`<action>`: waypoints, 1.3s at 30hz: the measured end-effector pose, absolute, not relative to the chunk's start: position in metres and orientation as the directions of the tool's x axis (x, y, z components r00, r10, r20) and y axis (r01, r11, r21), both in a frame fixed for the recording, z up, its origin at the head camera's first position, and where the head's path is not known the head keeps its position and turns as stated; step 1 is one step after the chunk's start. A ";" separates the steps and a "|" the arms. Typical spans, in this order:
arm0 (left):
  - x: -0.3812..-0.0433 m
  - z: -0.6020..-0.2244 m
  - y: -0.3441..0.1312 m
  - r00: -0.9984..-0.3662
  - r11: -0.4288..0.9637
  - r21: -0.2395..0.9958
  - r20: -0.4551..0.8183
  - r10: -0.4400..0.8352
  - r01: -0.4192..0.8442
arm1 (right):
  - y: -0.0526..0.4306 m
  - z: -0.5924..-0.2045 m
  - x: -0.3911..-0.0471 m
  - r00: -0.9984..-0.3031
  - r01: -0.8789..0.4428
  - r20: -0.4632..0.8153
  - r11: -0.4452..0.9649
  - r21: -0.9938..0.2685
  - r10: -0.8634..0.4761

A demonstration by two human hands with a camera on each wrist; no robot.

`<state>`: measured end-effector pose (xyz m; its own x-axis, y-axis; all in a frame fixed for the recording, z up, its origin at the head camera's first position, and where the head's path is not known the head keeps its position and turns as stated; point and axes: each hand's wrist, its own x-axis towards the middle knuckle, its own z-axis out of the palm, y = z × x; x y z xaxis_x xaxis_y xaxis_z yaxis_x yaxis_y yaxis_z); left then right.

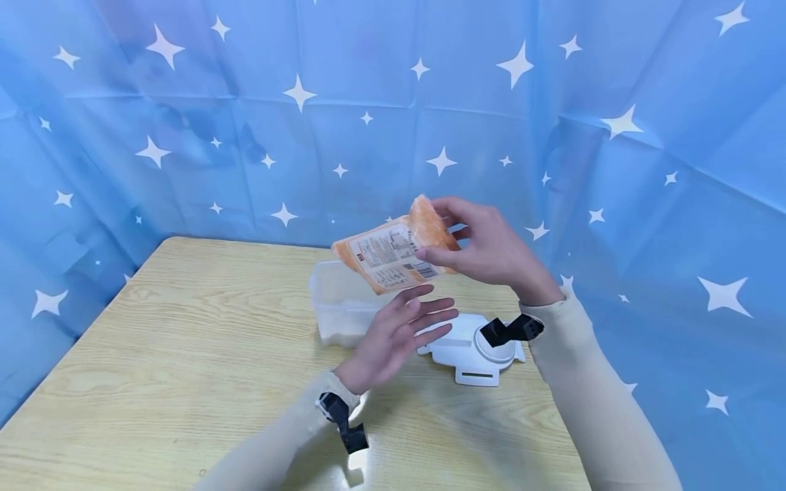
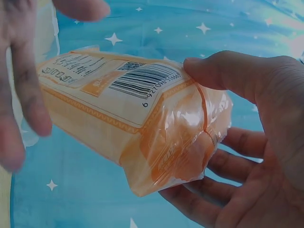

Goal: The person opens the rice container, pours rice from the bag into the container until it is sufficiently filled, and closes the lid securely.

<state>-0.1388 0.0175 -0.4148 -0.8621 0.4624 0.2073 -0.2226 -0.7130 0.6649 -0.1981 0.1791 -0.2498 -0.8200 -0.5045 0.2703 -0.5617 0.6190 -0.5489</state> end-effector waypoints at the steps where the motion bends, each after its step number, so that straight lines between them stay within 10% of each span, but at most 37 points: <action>1: -0.138 -0.414 0.014 -0.859 -0.697 0.684 0.207 0.468 -0.215 | 0.179 -0.249 -0.199 -0.815 -0.569 0.271 0.617 -0.543 -0.513; 10: -0.136 -0.406 -0.020 -0.824 -0.583 0.804 0.251 0.508 -0.114 | 0.177 -0.245 -0.203 -0.782 -0.614 0.273 0.616 -0.493 -0.561; 28: -0.144 -0.369 -0.106 -0.801 -0.113 0.826 0.563 0.204 0.552 | 0.168 -0.240 -0.211 -0.706 -0.684 0.239 0.556 -0.472 -0.666; 39: -0.169 -0.365 -0.125 -0.768 0.216 0.738 0.600 0.224 0.640 | 0.156 -0.236 -0.212 -0.657 -0.721 0.206 0.526 -0.451 -0.725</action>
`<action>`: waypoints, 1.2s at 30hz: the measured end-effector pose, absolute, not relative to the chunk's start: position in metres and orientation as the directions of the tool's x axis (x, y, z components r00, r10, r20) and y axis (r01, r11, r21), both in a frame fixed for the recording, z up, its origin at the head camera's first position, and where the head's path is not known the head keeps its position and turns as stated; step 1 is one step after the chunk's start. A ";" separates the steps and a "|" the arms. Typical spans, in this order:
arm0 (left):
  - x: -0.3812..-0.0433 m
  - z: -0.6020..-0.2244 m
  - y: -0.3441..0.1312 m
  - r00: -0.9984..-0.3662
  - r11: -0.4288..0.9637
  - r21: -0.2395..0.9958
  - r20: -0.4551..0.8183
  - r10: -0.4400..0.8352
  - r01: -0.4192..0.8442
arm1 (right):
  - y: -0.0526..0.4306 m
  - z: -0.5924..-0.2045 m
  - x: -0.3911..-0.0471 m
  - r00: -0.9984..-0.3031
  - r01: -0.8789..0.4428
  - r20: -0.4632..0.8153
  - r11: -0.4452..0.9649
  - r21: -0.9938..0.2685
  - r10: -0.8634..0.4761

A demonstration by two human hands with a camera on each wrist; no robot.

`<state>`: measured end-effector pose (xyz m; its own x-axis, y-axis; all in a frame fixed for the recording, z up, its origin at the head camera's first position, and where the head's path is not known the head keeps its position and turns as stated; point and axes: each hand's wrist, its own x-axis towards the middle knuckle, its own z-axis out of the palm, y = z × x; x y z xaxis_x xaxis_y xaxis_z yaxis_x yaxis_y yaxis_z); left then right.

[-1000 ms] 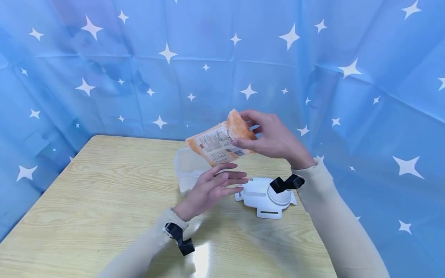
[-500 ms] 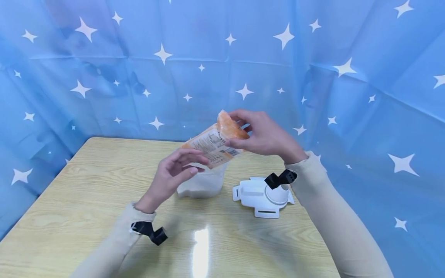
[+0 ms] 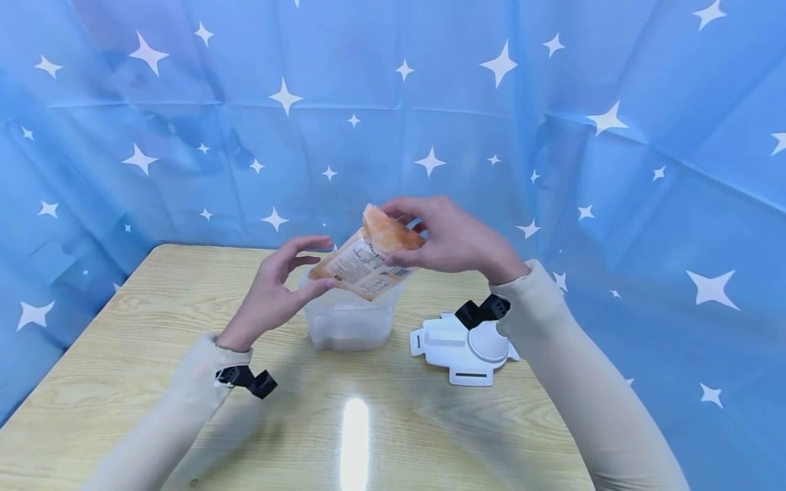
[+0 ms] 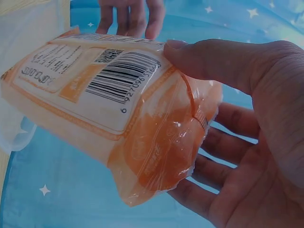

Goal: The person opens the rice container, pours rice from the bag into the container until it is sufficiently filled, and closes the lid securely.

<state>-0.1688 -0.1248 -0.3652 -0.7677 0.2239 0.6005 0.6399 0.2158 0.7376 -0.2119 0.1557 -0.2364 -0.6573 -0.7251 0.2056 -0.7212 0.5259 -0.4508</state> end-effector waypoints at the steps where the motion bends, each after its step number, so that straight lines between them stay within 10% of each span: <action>1: -0.170 -0.365 -0.124 -0.777 0.229 0.744 0.582 0.240 0.628 | 0.154 -0.236 -0.212 -0.656 -0.722 0.198 0.528 -0.448 -0.729; 19: -0.180 -0.370 -0.120 -0.842 0.260 0.803 0.489 0.228 0.536 | 0.129 -0.232 -0.214 -0.569 -0.766 0.169 0.445 -0.463 -0.804; 36: -0.190 -0.374 -0.124 -0.912 0.035 0.918 0.388 0.136 0.396 | 0.143 -0.273 -0.227 -0.778 -0.518 0.287 0.312 -0.796 -0.559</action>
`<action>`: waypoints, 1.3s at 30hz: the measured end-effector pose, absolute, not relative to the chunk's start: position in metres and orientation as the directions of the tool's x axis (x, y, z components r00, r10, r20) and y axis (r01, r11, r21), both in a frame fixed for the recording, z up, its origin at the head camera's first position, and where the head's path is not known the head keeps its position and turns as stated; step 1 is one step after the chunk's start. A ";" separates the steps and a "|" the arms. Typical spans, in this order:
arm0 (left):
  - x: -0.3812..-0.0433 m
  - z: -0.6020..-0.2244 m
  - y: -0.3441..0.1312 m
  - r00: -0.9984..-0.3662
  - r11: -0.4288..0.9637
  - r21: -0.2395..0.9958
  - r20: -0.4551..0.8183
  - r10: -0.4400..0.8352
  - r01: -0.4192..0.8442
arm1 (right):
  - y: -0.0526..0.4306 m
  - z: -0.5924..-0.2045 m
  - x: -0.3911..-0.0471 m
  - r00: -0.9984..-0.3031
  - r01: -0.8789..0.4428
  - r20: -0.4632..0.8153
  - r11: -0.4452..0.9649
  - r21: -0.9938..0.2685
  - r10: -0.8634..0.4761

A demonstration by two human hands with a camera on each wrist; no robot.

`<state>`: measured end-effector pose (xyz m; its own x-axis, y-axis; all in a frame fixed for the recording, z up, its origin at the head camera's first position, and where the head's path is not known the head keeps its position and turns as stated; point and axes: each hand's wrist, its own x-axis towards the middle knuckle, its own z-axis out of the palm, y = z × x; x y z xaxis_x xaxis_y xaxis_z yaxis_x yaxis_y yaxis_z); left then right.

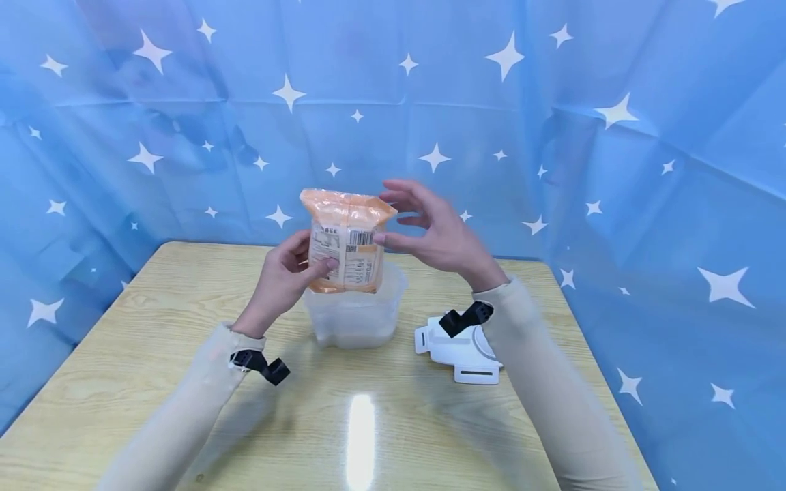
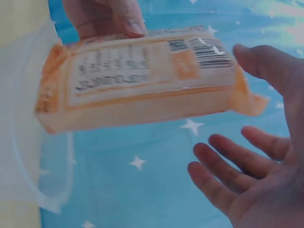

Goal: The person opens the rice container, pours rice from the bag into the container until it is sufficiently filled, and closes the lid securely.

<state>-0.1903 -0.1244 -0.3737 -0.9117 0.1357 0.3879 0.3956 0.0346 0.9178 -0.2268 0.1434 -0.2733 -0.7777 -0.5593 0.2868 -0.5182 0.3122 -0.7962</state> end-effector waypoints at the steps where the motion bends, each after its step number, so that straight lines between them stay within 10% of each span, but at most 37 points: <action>1: -0.191 -0.374 -0.124 -0.912 0.022 0.919 0.388 0.135 0.394 | 0.142 -0.277 -0.229 -0.785 -0.494 0.277 0.291 -0.820 -0.554; 39: -0.193 -0.381 -0.140 -0.931 -0.038 0.935 0.354 0.090 0.352 | 0.143 -0.314 -0.234 -0.872 -0.278 0.282 -0.071 -0.958 -0.399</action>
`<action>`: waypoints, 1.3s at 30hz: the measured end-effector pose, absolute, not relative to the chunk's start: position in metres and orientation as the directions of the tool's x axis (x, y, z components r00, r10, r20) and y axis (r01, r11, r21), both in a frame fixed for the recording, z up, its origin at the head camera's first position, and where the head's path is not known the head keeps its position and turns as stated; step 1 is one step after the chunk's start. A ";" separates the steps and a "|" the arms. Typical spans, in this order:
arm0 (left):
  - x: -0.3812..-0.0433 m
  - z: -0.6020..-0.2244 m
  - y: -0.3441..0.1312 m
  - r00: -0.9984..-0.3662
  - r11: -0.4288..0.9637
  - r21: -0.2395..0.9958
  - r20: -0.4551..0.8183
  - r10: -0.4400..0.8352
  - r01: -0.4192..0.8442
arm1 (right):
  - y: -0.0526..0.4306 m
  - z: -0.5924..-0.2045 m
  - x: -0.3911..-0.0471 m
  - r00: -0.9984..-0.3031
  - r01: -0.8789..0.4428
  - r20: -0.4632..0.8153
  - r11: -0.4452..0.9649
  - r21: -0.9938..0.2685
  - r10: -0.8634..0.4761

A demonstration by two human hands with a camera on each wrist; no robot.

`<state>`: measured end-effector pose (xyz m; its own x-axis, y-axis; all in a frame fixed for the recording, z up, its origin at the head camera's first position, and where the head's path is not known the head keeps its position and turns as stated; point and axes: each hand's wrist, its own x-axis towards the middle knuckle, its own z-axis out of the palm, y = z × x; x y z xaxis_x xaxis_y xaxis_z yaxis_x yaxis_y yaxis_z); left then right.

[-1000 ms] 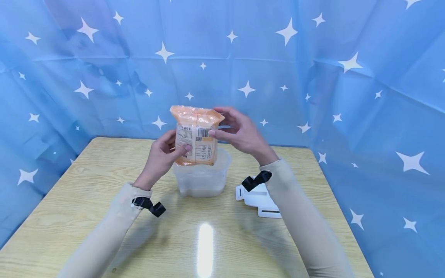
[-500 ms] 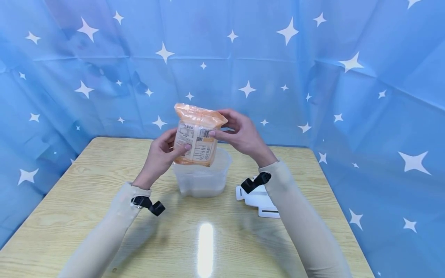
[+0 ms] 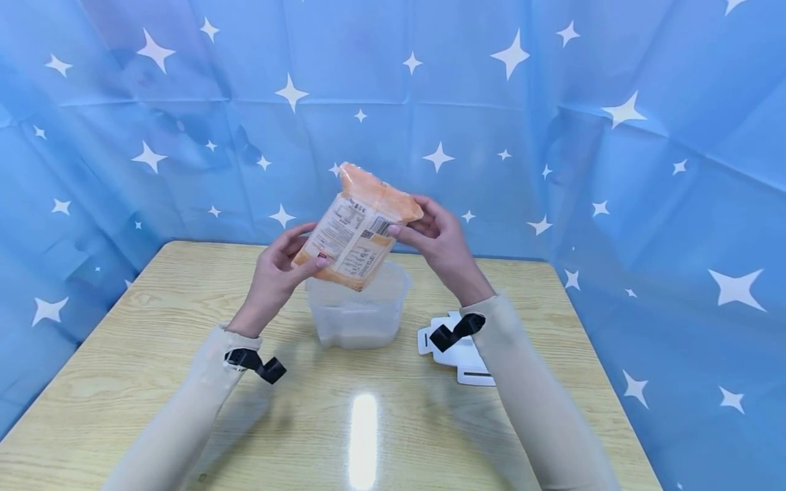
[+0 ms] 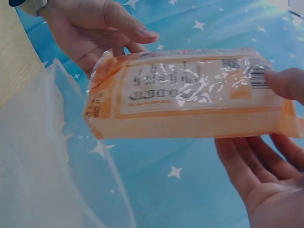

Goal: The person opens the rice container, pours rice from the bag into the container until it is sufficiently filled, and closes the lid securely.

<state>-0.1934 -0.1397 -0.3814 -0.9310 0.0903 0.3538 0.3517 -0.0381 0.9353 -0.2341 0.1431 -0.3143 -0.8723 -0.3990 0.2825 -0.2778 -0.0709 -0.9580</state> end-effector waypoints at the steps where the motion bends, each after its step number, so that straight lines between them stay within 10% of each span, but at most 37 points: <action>1: -0.193 -0.382 -0.140 -0.935 -0.068 0.938 0.345 0.087 0.339 | 0.144 -0.317 -0.234 -0.873 -0.271 0.288 -0.099 -0.957 -0.394; 11: -0.190 -0.390 -0.138 -0.964 -0.249 0.943 0.251 0.089 0.222 | 0.152 -0.338 -0.237 -0.866 -0.170 0.328 -0.394 -0.903 -0.378; 21: -0.191 -0.390 -0.132 -0.973 -0.152 0.966 0.223 0.066 0.211 | 0.154 -0.354 -0.237 -0.861 -0.137 0.306 -0.395 -0.908 -0.407; 39: -0.195 -0.372 -0.144 -0.930 0.055 0.932 0.352 0.103 0.358 | 0.182 -0.343 -0.226 -0.880 -0.344 0.239 0.202 -0.917 -0.411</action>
<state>-0.1948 -0.1438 -0.3723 -0.9304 0.1027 0.3518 0.3584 0.0546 0.9320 -0.2265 0.1815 -0.3427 -0.8796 -0.4112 0.2392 -0.3437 0.2018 -0.9171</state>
